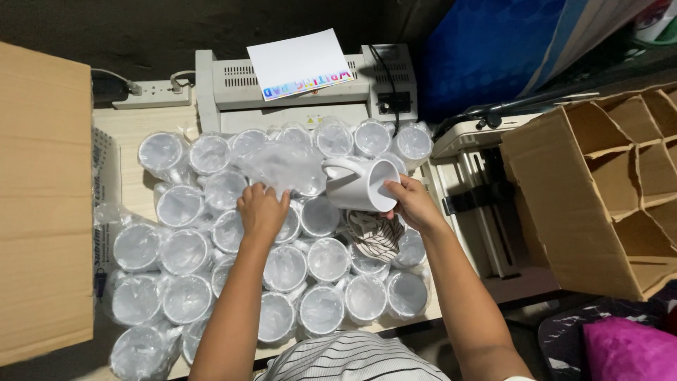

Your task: The person wipes white mugs with a cloth and places them into a cardboard box with a grid divider.

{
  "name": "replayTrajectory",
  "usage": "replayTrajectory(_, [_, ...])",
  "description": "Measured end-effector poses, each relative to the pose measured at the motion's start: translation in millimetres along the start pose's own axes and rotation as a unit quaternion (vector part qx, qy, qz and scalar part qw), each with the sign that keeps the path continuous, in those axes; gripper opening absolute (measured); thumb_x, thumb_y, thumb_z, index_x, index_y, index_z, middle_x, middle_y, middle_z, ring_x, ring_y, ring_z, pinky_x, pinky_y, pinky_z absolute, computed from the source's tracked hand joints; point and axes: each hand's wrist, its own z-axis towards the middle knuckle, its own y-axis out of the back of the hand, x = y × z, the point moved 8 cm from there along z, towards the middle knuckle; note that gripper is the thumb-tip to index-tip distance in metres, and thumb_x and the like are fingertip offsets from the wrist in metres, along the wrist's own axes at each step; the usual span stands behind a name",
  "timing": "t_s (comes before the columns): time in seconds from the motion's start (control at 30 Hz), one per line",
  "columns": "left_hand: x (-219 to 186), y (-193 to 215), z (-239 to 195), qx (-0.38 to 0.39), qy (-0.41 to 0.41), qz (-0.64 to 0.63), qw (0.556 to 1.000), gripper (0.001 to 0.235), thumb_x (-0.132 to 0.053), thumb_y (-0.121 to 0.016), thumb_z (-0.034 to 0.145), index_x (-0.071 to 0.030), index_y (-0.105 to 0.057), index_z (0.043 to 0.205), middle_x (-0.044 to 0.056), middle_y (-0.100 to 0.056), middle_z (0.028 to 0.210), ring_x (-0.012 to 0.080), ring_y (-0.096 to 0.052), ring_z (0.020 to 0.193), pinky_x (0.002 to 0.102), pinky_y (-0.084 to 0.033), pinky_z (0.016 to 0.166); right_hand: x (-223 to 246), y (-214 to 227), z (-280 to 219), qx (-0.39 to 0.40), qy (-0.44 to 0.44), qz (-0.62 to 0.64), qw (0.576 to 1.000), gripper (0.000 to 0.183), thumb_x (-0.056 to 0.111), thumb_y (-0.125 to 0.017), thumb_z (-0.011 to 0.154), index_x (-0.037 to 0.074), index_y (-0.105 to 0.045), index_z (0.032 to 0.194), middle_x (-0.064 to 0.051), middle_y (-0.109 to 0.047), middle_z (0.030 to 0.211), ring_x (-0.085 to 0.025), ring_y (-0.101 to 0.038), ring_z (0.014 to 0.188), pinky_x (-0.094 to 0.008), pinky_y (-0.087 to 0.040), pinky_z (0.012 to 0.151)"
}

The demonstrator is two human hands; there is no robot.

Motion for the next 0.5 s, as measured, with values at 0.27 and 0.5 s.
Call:
replayTrajectory(0.27, [-38, 42, -13, 0.0, 0.018, -0.321, 0.947, 0.058, -0.053, -0.059, 0.096, -0.006, -0.059, 0.128, 0.013, -0.061, 0.126, 0.0321, -0.059, 0.118, 0.047, -0.05, 0.1, -10, -1, 4, 0.025, 0.0, 0.049, 0.999, 0.033, 0.019, -0.058, 0.103, -0.007, -0.061, 0.123, -0.014, -0.071, 0.085, -0.016, -0.065, 0.053, -0.025, -0.052, 0.044])
replayTrajectory(0.5, [-91, -51, -38, 0.272, 0.189, -0.866, 0.375, 0.098, -0.077, -0.06, 0.082, -0.011, -0.041, 0.152, 0.013, -0.057, 0.139, 0.0328, -0.059, 0.127, 0.053, -0.055, 0.101, -16, -43, -8, 0.115, 0.02, 0.008, 0.993, 0.048, 0.035, -0.059, 0.106, -0.006, -0.06, 0.129, -0.015, -0.07, 0.093, -0.018, -0.07, 0.067, -0.028, -0.059, 0.059])
